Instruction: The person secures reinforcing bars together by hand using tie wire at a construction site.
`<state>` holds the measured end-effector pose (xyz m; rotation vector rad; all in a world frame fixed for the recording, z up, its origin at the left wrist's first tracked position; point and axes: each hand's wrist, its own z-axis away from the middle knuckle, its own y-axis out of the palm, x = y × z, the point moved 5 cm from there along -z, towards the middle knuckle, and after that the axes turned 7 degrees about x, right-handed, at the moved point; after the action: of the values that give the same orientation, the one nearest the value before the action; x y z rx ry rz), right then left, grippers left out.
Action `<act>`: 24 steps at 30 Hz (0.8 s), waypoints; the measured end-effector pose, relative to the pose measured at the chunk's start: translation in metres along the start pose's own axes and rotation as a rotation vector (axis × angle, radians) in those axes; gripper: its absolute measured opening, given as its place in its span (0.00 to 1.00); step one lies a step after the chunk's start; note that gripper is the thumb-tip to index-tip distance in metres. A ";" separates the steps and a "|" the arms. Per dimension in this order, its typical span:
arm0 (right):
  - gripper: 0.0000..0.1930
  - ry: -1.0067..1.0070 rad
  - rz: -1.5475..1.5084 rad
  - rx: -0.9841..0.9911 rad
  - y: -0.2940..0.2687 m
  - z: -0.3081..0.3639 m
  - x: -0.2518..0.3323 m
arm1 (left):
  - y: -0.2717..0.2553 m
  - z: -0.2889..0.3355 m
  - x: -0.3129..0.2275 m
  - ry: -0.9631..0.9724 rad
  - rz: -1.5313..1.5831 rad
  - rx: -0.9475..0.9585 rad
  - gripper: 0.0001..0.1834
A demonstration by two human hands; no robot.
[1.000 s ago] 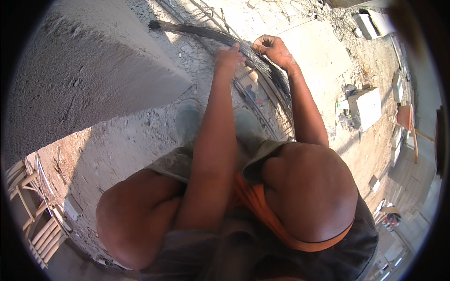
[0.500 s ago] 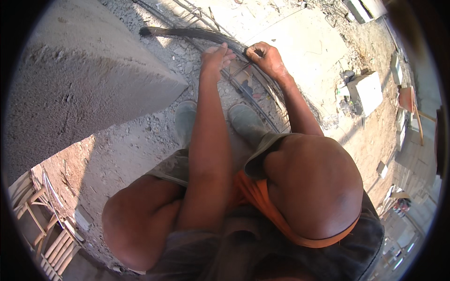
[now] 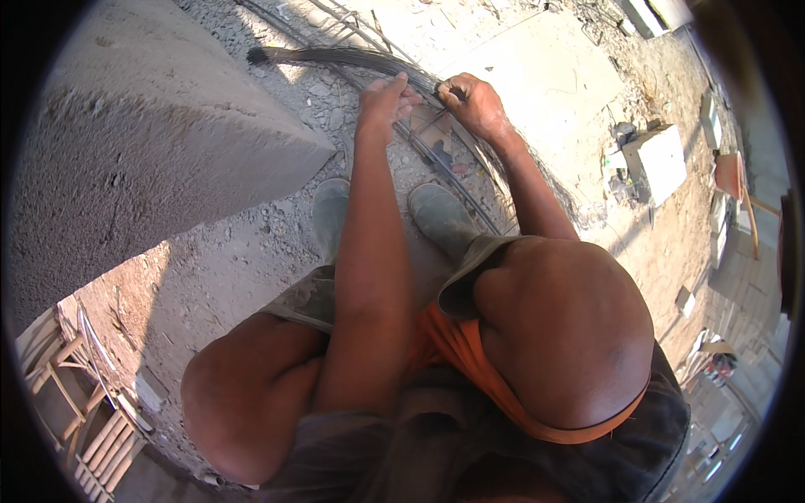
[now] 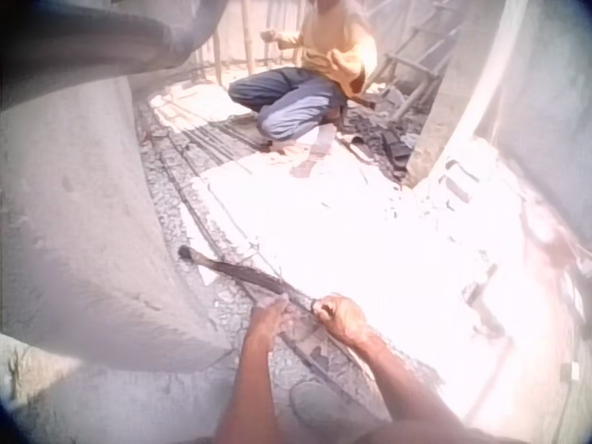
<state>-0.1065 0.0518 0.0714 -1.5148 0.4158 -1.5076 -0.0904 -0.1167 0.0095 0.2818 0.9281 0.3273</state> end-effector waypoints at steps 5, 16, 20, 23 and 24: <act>0.11 -0.048 0.028 0.041 -0.003 0.002 0.006 | 0.000 0.000 0.001 0.003 0.019 -0.021 0.17; 0.13 -0.042 0.243 0.037 0.007 0.021 0.028 | -0.006 0.002 0.000 0.016 0.081 0.094 0.15; 0.14 0.028 0.310 0.178 0.016 0.029 0.022 | -0.008 0.002 0.001 -0.027 0.096 0.120 0.12; 0.14 0.155 0.187 0.267 0.012 0.046 0.014 | -0.010 0.001 0.001 0.015 0.167 0.136 0.12; 0.14 0.213 0.128 0.294 0.010 0.054 0.010 | -0.011 0.002 0.000 0.027 0.205 0.130 0.12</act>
<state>-0.0514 0.0585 0.0800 -1.0856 0.3867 -1.5578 -0.0876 -0.1268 0.0064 0.4949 0.9505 0.4606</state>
